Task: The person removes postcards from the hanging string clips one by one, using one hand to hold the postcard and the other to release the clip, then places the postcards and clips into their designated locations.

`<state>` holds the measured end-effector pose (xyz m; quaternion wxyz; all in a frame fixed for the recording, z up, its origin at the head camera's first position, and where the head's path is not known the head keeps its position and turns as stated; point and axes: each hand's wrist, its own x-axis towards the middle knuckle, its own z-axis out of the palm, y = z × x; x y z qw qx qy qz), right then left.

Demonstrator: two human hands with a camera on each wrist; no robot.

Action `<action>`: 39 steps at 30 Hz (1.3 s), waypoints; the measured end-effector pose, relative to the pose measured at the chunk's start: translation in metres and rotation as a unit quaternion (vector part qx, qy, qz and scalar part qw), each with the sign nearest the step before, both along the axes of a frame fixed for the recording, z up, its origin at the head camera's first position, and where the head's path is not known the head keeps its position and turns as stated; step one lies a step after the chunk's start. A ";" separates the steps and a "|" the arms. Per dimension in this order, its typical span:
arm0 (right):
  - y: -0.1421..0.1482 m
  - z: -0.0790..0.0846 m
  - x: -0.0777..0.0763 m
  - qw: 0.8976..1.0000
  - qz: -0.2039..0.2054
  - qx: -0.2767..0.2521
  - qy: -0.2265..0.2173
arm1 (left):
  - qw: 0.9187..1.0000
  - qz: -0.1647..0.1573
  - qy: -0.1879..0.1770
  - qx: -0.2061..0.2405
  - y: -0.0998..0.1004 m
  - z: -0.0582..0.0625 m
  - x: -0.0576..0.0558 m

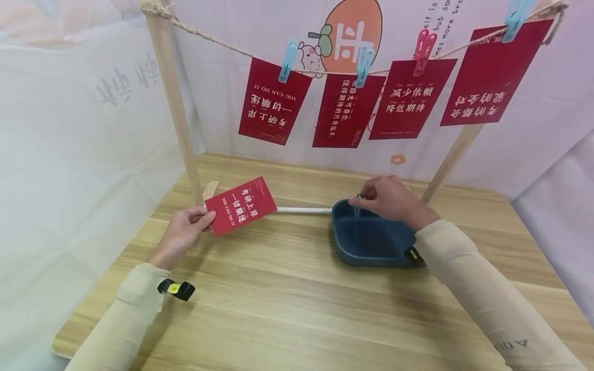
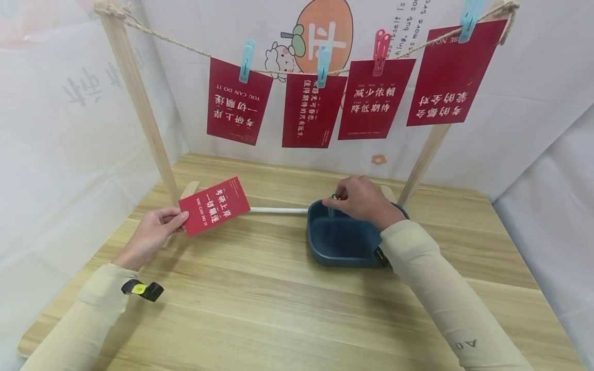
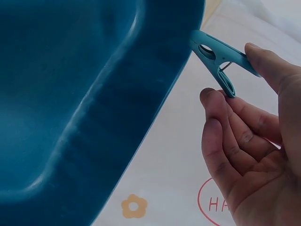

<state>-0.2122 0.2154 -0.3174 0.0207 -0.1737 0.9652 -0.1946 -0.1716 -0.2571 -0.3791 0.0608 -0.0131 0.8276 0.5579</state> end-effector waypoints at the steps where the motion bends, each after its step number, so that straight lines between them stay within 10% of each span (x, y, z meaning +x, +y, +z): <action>1: 0.000 0.000 0.000 1.000 0.001 0.000 -0.003 | 1.000 -0.003 -0.001 0.001 0.000 -0.001 0.000; 39: -0.031 -0.011 -0.013 0.988 0.040 0.121 -0.086 | 0.980 -0.120 0.030 -0.155 0.005 -0.007 -0.006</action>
